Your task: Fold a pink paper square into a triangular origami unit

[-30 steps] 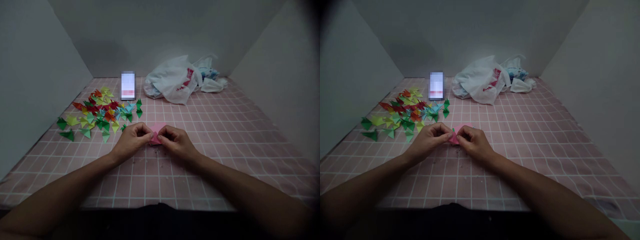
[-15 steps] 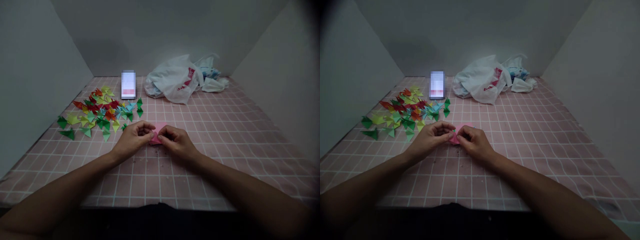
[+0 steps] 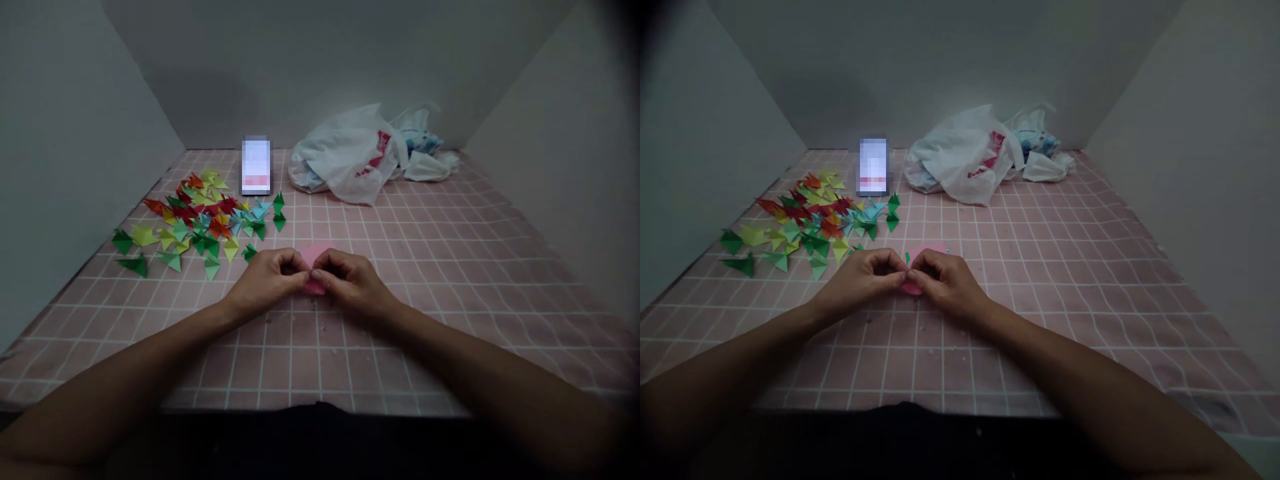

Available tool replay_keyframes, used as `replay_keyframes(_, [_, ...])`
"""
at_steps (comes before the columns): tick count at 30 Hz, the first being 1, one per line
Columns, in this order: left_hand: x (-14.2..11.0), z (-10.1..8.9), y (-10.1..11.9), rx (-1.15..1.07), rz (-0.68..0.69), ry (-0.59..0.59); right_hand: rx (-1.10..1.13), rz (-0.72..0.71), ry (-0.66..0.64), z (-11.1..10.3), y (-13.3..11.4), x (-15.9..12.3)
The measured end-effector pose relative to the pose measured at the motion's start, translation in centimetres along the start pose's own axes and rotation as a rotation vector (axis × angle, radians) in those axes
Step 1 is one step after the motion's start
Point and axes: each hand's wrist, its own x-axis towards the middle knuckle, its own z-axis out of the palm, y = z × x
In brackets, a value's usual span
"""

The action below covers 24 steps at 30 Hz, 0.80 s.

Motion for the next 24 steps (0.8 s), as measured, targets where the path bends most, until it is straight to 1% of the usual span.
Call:
replay_keyframes(3, [0.0,0.0,-0.3,0.023,0.004,-0.052,-0.022,0.012,-0.021,0.0,0.0,0.0])
replay_keyframes(5, [0.1,0.0,-0.4,-0.006,0.012,-0.082,-0.009,0.035,-0.005,0.0,-0.1,0.0])
replay_keyframes(7, [0.1,0.0,-0.4,-0.076,0.047,-0.083,0.022,0.048,0.049,-0.1,-0.3,0.0])
replay_keyframes(9, [0.2,0.0,-0.5,-0.166,0.095,-0.045,0.057,0.031,0.123,-0.2,-0.5,0.0])
replay_keyframes(11, [0.2,0.1,-0.6,-0.267,0.116,-0.031,0.093,0.006,0.180,-0.3,-0.5,0.0])
replay_keyframes(13, [0.3,0.4,-1.0,-0.361,0.109,-0.073,0.129,-0.003,0.212,-0.3,-0.4,0.0])
replay_keyframes(15, [0.3,0.7,-1.3,-0.398,0.115,-0.117,0.153,-0.007,0.227,-0.1,-0.3,-0.1])
replay_keyframes(17, [0.2,1.1,-1.5,-0.404,0.158,-0.105,0.179,-0.005,0.232,0.1,-0.3,-0.2])
replay_keyframes(20, [0.0,1.4,-1.6,-0.399,0.222,-0.045,0.231,0.022,0.233,0.3,-0.3,-0.3])
replay_keyframes(24, [0.0,1.5,-1.5,-0.388,0.202,-0.003,0.259,0.063,0.221,0.4,-0.5,-0.4])
